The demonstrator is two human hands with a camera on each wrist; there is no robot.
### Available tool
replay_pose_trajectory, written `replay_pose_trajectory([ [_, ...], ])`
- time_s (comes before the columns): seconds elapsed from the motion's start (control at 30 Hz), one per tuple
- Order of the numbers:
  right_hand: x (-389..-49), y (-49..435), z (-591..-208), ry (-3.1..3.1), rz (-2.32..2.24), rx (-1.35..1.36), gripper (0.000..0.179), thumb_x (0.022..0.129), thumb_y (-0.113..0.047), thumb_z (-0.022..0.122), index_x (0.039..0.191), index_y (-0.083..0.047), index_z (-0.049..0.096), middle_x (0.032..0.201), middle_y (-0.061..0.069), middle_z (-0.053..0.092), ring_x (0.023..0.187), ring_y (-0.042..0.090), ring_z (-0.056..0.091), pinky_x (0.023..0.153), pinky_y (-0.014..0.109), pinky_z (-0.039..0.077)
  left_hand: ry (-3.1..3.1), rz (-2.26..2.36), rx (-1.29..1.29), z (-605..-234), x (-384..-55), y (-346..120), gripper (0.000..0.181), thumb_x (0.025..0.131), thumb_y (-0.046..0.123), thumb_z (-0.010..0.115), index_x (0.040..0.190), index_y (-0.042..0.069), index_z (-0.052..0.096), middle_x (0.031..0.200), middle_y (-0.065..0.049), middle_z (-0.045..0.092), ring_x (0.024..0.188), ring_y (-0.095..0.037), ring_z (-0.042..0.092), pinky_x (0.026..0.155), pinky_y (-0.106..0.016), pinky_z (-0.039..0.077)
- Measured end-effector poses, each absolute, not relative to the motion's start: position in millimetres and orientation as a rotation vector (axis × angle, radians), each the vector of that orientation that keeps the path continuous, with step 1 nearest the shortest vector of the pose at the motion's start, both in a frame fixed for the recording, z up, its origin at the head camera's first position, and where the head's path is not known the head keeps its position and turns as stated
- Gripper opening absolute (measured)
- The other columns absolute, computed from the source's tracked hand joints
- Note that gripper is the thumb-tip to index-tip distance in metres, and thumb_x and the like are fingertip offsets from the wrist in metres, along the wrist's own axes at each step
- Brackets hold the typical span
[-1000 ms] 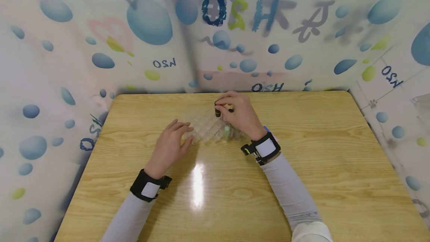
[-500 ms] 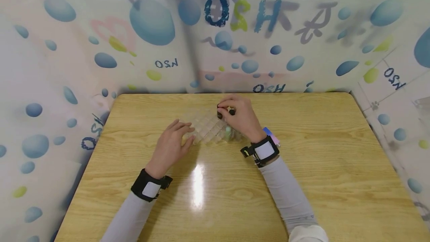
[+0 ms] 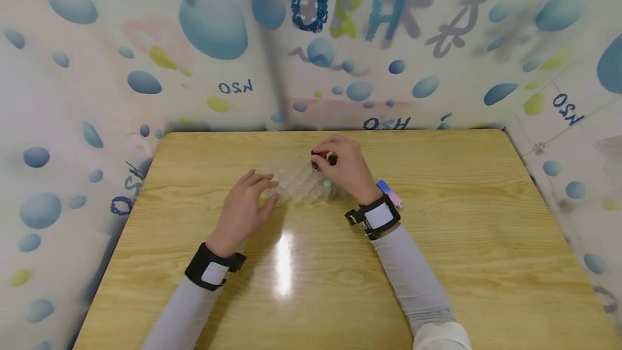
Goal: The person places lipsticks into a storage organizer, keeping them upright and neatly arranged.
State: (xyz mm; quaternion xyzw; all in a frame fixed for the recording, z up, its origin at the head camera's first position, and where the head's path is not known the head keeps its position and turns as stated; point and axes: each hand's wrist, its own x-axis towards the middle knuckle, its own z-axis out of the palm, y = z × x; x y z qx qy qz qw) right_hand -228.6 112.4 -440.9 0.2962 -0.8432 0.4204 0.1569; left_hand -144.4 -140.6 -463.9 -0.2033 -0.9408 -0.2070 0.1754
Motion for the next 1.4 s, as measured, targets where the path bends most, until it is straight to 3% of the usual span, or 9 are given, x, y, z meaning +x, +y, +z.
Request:
replay_pose_trajectory([
  [0.27, -226.7, 108.1, -446.9, -2.446, 1.236, 0.844, 0.013, 0.091, -0.013, 0.077, 0.100, -0.005, 0.082, 0.101, 0.005, 0.073, 0.087, 0.019, 0.068, 0.075, 0.045, 0.055, -2.668, -0.584, -0.573, -461.8, -141.4, -145.0, 0.022, 0.091, 0.015, 0.077, 0.108, 0.002, 0.079, 0.116, -0.016, 0.076, 0.113, -0.030, 0.069, 0.119, -0.046, 0.039],
  [0.77, -227.5, 108.5, -453.2, -2.508, 1.160, 0.889, 0.013, 0.092, -0.012, 0.077, 0.098, -0.003, 0.082, 0.096, 0.004, 0.071, 0.077, 0.012, 0.060, 0.066, 0.033, 0.052, -2.655, -0.575, -0.571, -463.1, -142.0, -141.2, 0.023, 0.089, 0.016, 0.079, 0.107, 0.002, 0.080, 0.116, -0.016, 0.076, 0.113, -0.030, 0.069, 0.119, -0.047, 0.039],
  [1.4, -228.0, 110.3, -452.4, -2.562, 1.134, 0.877, 0.013, 0.093, -0.015, 0.075, 0.098, -0.005, 0.082, 0.094, 0.003, 0.070, 0.074, 0.012, 0.057, 0.063, 0.033, 0.048, -2.649, -0.564, -0.581, -460.5, -141.8, -139.3, 0.021, 0.091, 0.015, 0.077, 0.106, 0.001, 0.080, 0.114, -0.016, 0.076, 0.112, -0.030, 0.070, 0.117, -0.048, 0.041],
])
